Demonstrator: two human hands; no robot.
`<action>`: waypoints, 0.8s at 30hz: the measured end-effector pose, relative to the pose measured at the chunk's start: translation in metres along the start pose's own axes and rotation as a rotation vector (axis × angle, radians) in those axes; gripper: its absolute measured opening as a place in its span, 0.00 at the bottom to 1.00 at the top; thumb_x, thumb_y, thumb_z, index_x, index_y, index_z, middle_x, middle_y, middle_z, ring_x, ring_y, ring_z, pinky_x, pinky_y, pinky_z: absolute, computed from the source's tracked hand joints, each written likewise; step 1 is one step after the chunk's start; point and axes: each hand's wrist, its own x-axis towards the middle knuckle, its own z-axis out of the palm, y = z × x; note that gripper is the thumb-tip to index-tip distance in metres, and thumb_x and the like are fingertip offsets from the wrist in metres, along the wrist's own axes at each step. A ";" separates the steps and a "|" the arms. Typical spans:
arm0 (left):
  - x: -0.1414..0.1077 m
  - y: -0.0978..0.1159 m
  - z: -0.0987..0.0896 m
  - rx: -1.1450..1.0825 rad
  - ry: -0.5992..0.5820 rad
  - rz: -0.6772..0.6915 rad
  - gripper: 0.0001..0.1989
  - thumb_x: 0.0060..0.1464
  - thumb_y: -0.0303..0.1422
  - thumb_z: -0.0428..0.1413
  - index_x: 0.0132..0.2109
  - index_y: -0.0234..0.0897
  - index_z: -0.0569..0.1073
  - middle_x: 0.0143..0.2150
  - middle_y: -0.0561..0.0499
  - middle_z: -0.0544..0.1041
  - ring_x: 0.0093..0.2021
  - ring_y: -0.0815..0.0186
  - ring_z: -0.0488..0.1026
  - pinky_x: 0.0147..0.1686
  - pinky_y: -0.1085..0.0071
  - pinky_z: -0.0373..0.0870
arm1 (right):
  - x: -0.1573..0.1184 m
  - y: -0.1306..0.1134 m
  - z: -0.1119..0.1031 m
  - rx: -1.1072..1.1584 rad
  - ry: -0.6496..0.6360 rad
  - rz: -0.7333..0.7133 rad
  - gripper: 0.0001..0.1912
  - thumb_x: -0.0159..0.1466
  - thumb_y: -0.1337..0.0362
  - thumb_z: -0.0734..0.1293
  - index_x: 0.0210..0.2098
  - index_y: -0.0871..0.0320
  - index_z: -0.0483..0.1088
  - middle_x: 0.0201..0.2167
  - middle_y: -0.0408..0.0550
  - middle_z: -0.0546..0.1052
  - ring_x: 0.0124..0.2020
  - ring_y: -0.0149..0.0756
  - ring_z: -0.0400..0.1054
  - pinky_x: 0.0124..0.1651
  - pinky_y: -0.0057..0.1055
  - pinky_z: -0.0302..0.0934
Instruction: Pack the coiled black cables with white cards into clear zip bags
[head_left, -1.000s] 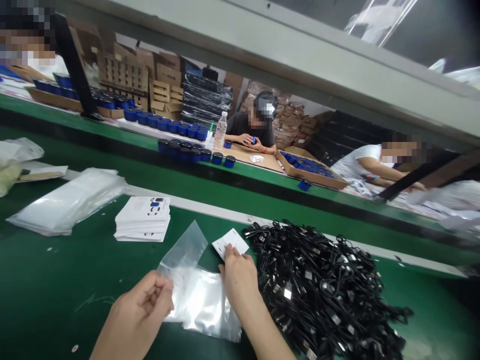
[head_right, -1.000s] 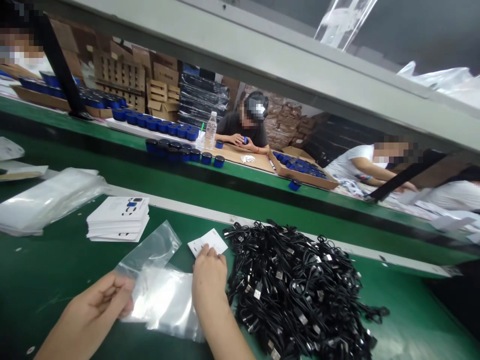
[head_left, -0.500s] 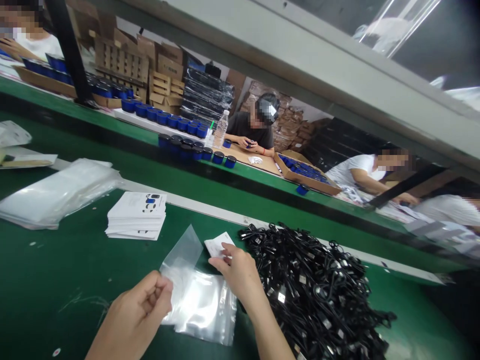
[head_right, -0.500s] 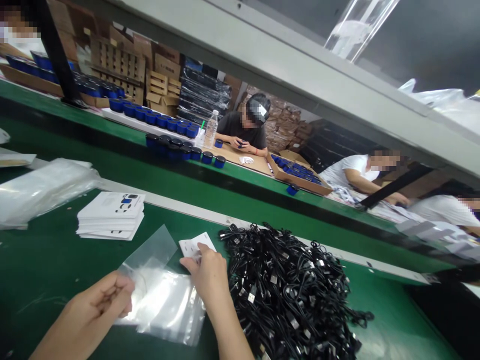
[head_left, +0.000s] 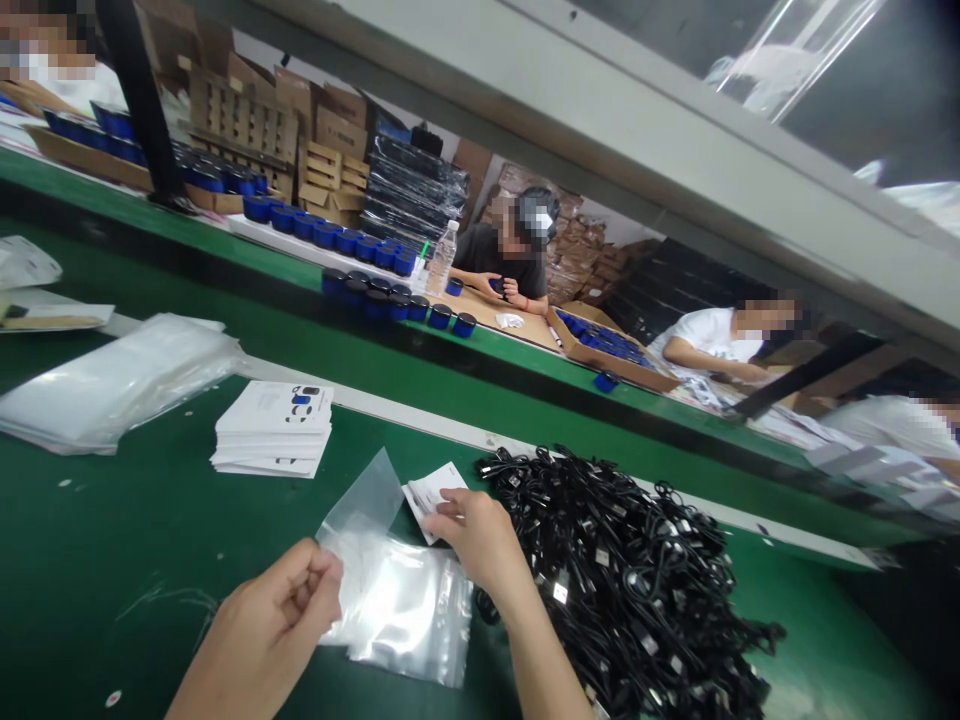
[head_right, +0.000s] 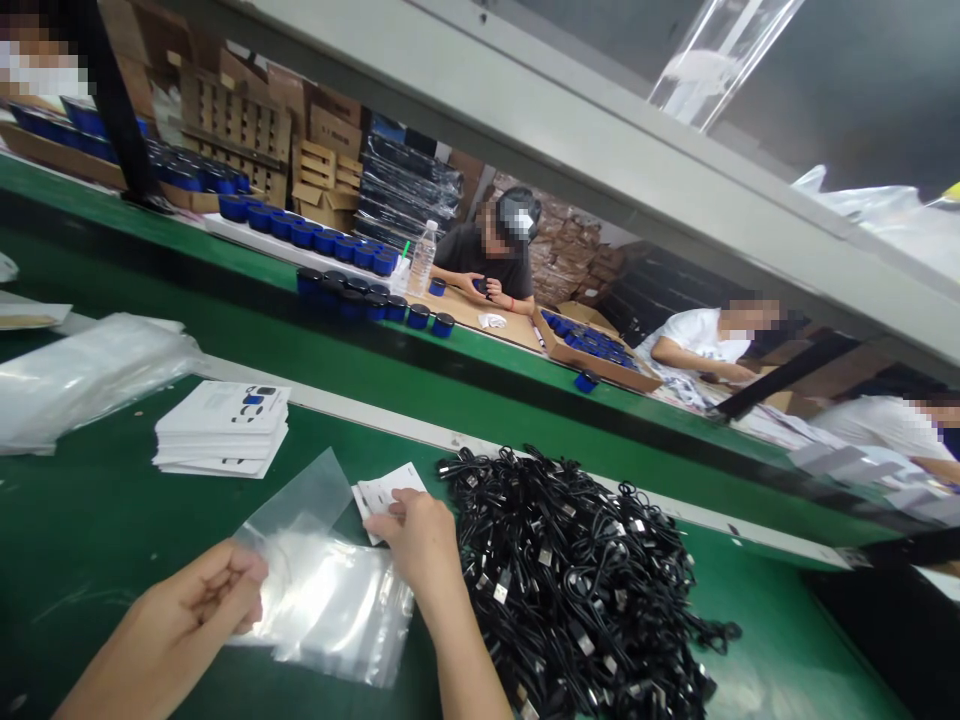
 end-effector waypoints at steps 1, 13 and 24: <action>0.000 0.000 0.000 -0.040 -0.012 -0.025 0.15 0.53 0.46 0.47 0.26 0.43 0.65 0.18 0.61 0.68 0.22 0.68 0.66 0.28 0.72 0.61 | 0.000 0.001 -0.001 0.004 0.010 -0.016 0.11 0.59 0.68 0.67 0.40 0.61 0.77 0.33 0.50 0.82 0.35 0.40 0.76 0.37 0.27 0.63; 0.023 0.007 0.007 -0.351 0.008 -0.067 0.20 0.54 0.54 0.48 0.32 0.41 0.63 0.29 0.53 0.79 0.30 0.63 0.78 0.32 0.68 0.76 | -0.061 -0.012 0.009 0.285 0.161 -0.312 0.10 0.63 0.66 0.62 0.26 0.56 0.71 0.23 0.41 0.75 0.27 0.33 0.69 0.49 0.32 0.61; 0.016 0.031 0.025 -0.079 0.395 0.116 0.12 0.55 0.46 0.47 0.34 0.42 0.63 0.15 0.61 0.65 0.16 0.68 0.64 0.17 0.75 0.62 | -0.086 -0.017 0.065 0.644 0.397 -0.195 0.30 0.53 0.62 0.72 0.54 0.56 0.63 0.36 0.48 0.75 0.32 0.39 0.72 0.36 0.32 0.69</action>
